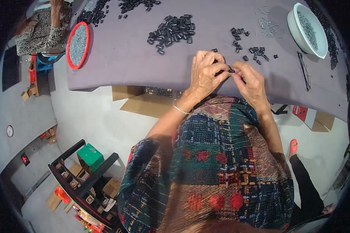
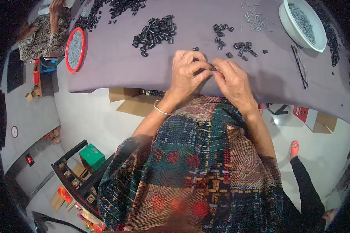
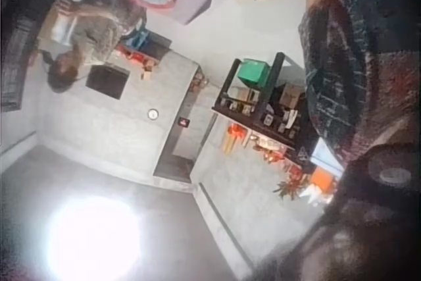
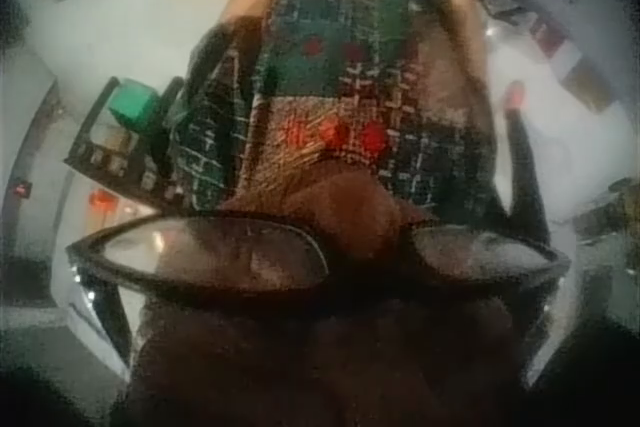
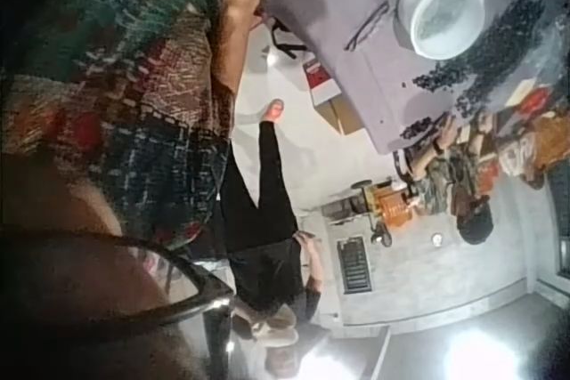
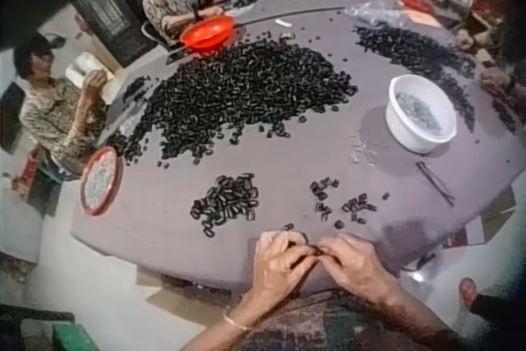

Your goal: The person joins small black plastic components together by hand at a large work table.

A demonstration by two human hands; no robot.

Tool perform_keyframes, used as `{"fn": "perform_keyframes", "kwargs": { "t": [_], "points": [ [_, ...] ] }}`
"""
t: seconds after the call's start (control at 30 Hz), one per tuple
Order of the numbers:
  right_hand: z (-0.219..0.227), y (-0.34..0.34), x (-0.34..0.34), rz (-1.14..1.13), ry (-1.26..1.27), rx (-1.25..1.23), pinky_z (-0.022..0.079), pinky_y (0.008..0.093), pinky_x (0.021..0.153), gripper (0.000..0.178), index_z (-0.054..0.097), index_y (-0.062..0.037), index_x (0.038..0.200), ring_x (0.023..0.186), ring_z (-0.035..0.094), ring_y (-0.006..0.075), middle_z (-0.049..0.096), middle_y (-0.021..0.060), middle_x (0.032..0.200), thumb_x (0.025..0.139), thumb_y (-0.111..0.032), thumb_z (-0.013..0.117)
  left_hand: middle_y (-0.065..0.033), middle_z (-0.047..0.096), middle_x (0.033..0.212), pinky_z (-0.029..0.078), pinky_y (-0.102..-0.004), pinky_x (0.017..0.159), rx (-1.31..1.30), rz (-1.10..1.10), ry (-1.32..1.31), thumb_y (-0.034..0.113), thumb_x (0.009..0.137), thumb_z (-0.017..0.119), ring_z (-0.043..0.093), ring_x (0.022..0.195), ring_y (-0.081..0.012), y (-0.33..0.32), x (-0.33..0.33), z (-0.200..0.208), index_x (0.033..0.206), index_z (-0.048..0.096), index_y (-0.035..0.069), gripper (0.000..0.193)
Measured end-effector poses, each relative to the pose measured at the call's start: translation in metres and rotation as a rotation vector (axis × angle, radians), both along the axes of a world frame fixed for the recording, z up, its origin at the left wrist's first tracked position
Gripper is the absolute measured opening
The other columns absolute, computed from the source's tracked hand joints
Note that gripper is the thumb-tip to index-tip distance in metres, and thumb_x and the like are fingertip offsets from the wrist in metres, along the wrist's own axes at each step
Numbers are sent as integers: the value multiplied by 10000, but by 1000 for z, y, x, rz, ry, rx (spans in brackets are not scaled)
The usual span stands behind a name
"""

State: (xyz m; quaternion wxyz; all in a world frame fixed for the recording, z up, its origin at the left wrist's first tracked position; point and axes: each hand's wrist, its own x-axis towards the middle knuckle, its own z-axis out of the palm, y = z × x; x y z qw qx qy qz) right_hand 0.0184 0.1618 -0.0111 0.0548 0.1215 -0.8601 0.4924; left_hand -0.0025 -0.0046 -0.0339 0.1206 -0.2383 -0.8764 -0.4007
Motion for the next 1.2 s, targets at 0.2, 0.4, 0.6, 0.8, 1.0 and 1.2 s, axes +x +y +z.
{"fn": "perform_keyframes", "kwargs": {
  "t": [0.2, 0.4, 0.6, 0.8, 1.0, 1.2],
  "points": [
    [-3, 0, -3, 18, 157, 40, 478, 305, 587, 197, 589, -14, 897, 687, 592, 230, 597, 99, 833, 729, 72, 645, 45, 579, 882, 374, -350, 772, -13, 53, -21, 169, 616, 755, 463, 893, -210, 0, 1, -1, 730, 690, 139, 134],
    [-8, 1, -5, 11, 256, 173, 431, 346, 679, 211, 604, -45, 868, 752, 564, 233, 597, 60, 808, 683, 24, 680, 41, 582, 904, 376, -352, 787, -21, 66, -28, 172, 614, 754, 469, 910, -212, -2, 4, 0, 735, 692, 145, 139],
    [-14, 4, -2, 2, 234, 190, 379, 336, 691, 215, 608, -64, 849, 768, 550, 215, 596, 33, 798, 663, 0, 695, 10, 605, 955, 352, -340, 836, -23, -4, -159, 190, 664, 745, 489, 941, -196, -9, 3, 6, 795, 704, 118, 155],
    [-13, -1, -2, 8, 272, 178, 369, 333, 685, 199, 603, -64, 830, 744, 542, 212, 592, 28, 783, 664, -2, 695, -49, 619, 896, 388, -331, 804, -105, -20, -443, 227, 705, 755, 541, 862, -190, -9, -16, 26, 750, 699, 66, 176],
    [-15, -2, -2, -6, 264, 173, 361, 330, 685, 193, 599, -65, 816, 737, 537, 208, 588, 22, 784, 661, 0, 696, -63, 624, 797, 410, -356, 798, 4, -50, -794, 275, 611, 800, 514, 839, -243, -10, -33, 26, 683, 708, 114, 199],
    [-14, -2, -3, -5, 287, 157, 358, 336, 688, 203, 601, -73, 810, 755, 532, 212, 582, 18, 787, 648, 3, 695, -47, 618, 787, 419, -357, 790, -75, -10, -870, 287, 616, 800, 501, 877, -255, -5, -29, 31, 685, 701, 122, 205]
  ]
}}
